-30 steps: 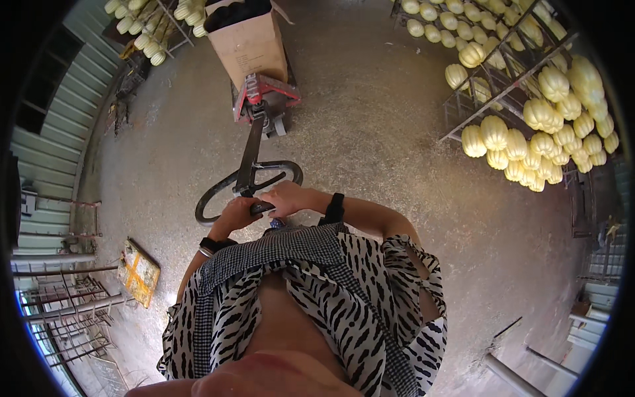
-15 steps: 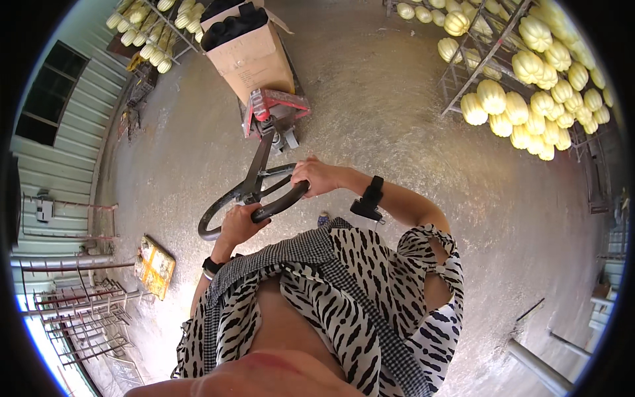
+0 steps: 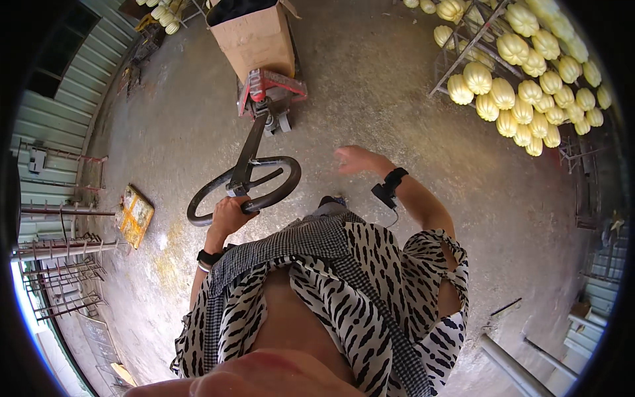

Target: Picking up black rubber rings from the ground and organizing them into cardboard boxes.

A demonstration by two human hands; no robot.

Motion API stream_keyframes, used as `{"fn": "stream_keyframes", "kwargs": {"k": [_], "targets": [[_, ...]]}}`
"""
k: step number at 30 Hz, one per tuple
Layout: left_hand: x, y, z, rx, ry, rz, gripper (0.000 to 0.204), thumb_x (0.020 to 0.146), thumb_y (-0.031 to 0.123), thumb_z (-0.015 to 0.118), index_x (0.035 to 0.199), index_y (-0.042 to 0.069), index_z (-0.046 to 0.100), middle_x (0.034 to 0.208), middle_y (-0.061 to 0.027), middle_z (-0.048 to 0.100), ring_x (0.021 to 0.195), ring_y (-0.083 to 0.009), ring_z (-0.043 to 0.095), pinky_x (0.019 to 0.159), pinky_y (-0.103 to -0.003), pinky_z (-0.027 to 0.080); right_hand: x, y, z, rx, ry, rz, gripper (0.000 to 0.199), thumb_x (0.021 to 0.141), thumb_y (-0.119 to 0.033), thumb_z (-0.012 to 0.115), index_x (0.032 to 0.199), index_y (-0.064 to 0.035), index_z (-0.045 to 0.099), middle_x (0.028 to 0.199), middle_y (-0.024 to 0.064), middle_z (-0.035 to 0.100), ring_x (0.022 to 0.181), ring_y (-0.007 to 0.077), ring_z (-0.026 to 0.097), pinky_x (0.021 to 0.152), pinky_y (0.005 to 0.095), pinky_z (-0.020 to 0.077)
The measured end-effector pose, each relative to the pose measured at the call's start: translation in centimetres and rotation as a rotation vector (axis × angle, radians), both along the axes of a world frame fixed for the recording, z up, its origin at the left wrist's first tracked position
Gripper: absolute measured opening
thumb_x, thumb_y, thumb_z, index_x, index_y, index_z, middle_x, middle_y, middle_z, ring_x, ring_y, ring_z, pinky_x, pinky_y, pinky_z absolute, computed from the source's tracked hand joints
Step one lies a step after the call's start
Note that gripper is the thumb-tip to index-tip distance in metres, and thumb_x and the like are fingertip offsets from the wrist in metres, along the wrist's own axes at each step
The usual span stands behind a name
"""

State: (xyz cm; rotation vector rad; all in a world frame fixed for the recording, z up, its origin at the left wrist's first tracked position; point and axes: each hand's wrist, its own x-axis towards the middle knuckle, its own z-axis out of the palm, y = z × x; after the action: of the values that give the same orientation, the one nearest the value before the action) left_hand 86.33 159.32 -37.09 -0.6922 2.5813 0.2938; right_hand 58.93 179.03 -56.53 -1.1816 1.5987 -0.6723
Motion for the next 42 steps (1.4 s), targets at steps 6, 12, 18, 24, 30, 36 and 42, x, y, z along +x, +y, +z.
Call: {"fn": "stream_keyframes", "kwargs": {"k": [6,12,18,24,30,36,42], "targets": [[2.6,15.2,3.4,0.081,0.056,0.169,0.042,0.059,0.045,0.074,0.078,0.009,0.066,0.065,-0.0112,0.061,0.068,-0.0278,0.061,0.065,-0.037,0.047,-7.4,28.1,-13.9,0.430,0.103,-0.279,0.037,0.065,-0.029,0.067,0.090,-0.0021,0.062,0.075,0.0137,0.064,0.066,0.0248,0.062,0.060,0.0343,0.0491],[-0.2,34.4,12.4,0.038,-0.044,0.464,0.057,0.067,0.058,0.063,0.068,0.001,0.063,0.049,-0.0110,0.052,0.049,-0.0257,0.052,0.056,-0.036,0.041,-9.6,59.3,-13.2,0.831,-0.323,-0.782,0.022,0.077,-0.024,0.063,0.083,-0.0023,0.060,0.068,0.0069,0.059,0.055,0.0171,0.058,0.047,0.0296,0.0450],[2.2,36.3,20.8,-0.097,0.099,0.621,0.056,0.076,0.051,0.058,0.070,-0.004,0.062,0.064,-0.0161,0.058,0.061,-0.0300,0.054,0.061,-0.038,0.041,-5.5,65.9,-9.2,0.948,-0.464,-0.731,0.015,0.078,-0.016,0.062,0.082,-0.0017,0.059,0.063,0.0072,0.057,0.047,0.0158,0.053,0.038,0.0269,0.0408],[5.0,34.7,19.9,-0.226,0.064,0.516,0.046,0.086,0.036,0.052,0.067,-0.007,0.051,0.060,-0.0154,0.045,0.060,-0.0247,0.038,0.061,-0.037,0.033,-4.4,66.7,-8.8,0.954,-0.444,-0.730,0.017,0.079,-0.018,0.062,0.081,-0.0010,0.059,0.065,0.0080,0.059,0.049,0.0154,0.055,0.040,0.0269,0.0415],[14.3,38.1,16.3,-0.371,0.228,0.557,0.041,0.085,0.030,0.053,0.060,-0.002,0.052,0.058,-0.0113,0.048,0.068,-0.0276,0.042,0.077,-0.038,0.033,-4.8,58.9,-9.5,0.648,-0.254,-0.631,0.022,0.078,-0.022,0.060,0.078,-0.0002,0.059,0.064,0.0078,0.060,0.051,0.0154,0.057,0.044,0.0266,0.0435],[19.1,40.6,14.3,-0.451,0.366,0.502,0.039,0.085,0.027,0.052,0.060,-0.002,0.052,0.061,-0.0100,0.050,0.071,-0.0266,0.044,0.085,-0.038,0.031,-4.0,55.0,-12.7,0.598,-0.200,-0.405,0.023,0.076,-0.025,0.060,0.084,-0.0035,0.060,0.073,0.0062,0.061,0.060,0.0149,0.060,0.051,0.0251,0.0467],[18.5,40.5,16.2,-0.520,0.503,0.608,0.041,0.089,0.024,0.044,0.056,0.001,0.050,0.062,-0.0084,0.050,0.074,-0.0241,0.048,0.089,-0.041,0.031,-6.9,54.8,-11.7,0.592,-0.194,-0.429,0.023,0.077,-0.022,0.058,0.088,-0.0017,0.060,0.077,0.0067,0.062,0.064,0.0170,0.063,0.051,0.0277,0.0465]]}}
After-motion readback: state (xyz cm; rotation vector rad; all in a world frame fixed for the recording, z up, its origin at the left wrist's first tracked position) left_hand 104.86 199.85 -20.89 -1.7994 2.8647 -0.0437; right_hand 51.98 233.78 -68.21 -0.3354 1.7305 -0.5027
